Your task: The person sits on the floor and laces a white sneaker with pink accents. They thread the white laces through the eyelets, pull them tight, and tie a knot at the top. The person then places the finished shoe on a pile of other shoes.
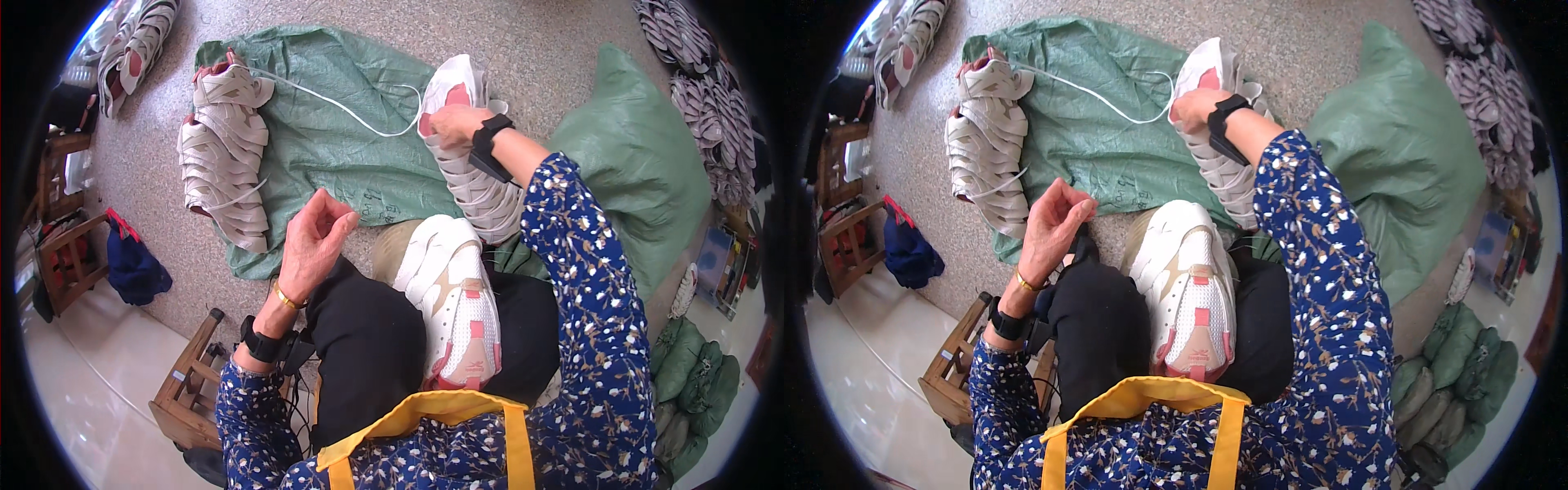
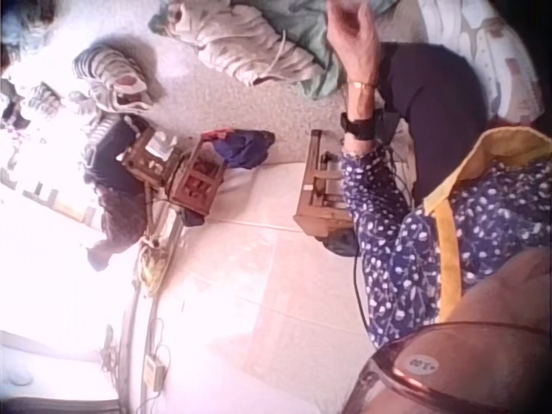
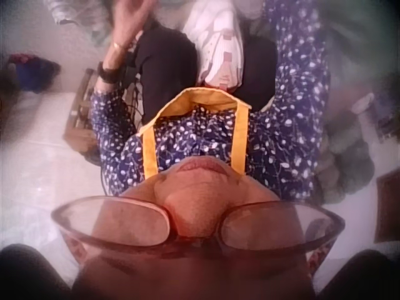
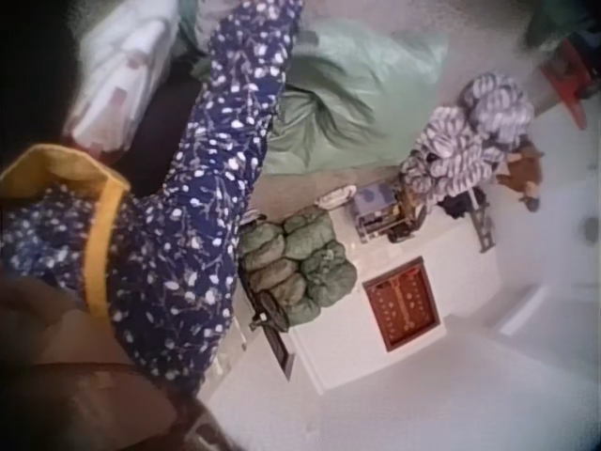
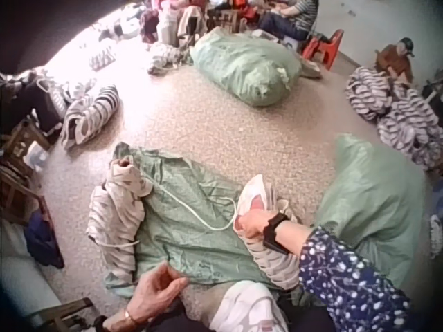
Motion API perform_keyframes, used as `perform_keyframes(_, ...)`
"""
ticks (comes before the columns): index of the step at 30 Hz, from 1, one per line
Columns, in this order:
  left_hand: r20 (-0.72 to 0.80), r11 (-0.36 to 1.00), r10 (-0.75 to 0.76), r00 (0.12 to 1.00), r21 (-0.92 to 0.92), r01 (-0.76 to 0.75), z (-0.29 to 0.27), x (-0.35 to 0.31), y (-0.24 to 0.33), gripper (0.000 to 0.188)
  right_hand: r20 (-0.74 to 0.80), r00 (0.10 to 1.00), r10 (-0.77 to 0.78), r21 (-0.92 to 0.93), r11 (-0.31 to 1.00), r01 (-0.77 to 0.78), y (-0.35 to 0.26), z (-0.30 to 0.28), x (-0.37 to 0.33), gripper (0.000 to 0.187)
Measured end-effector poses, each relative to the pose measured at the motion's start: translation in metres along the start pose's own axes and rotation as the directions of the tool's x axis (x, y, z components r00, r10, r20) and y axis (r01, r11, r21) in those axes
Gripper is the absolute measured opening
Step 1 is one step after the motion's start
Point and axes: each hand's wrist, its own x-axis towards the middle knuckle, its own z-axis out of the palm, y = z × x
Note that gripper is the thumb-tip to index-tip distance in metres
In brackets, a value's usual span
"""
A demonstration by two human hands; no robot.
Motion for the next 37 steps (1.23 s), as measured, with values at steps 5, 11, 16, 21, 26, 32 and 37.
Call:
perform_keyframes(5,0.004,1.0,-0.008,1.0,0.023,0.008,0.0,0.002,0.005,0.018,-0.148,0.989,-0.027,-0.018,1.0,0.024,-0.005,0.023,0.017,0.038)
perform_keyframes(11,0.016,0.98,-0.014,1.0,0.198,0.01,0.002,-0.006,0.033,0.018,-0.594,0.785,-0.176,0.013,0.973,0.229,0.008,0.049,-0.001,0.039)
perform_keyframes(16,0.097,0.934,0.216,0.972,0.27,-0.234,0.007,-0.015,0.061,0.016,-0.676,0.728,-0.114,0.153,0.944,0.291,0.011,0.026,-0.08,0.034)
perform_keyframes(21,0.173,0.872,0.247,0.953,0.39,-0.297,0.022,-0.037,0.11,0.013,-0.684,0.727,-0.053,0.338,0.861,0.381,-0.021,0.02,-0.176,0.032)
perform_keyframes(26,0.25,0.774,0.379,0.891,0.442,-0.453,0.058,-0.074,0.12,0.018,-0.604,0.796,0.046,0.555,0.742,0.377,-0.104,0.041,-0.249,0.029)
perform_keyframes(32,0.243,0.634,0.486,0.84,0.563,-0.53,0.096,-0.101,0.091,0.03,-0.704,0.678,0.212,0.555,0.76,0.339,-0.159,0.082,-0.271,0.046)
perform_keyframes(37,0.199,0.656,0.39,0.899,0.626,-0.423,0.102,-0.094,0.067,0.037,-0.625,0.704,0.336,0.662,0.707,0.25,-0.157,0.101,-0.264,0.066)
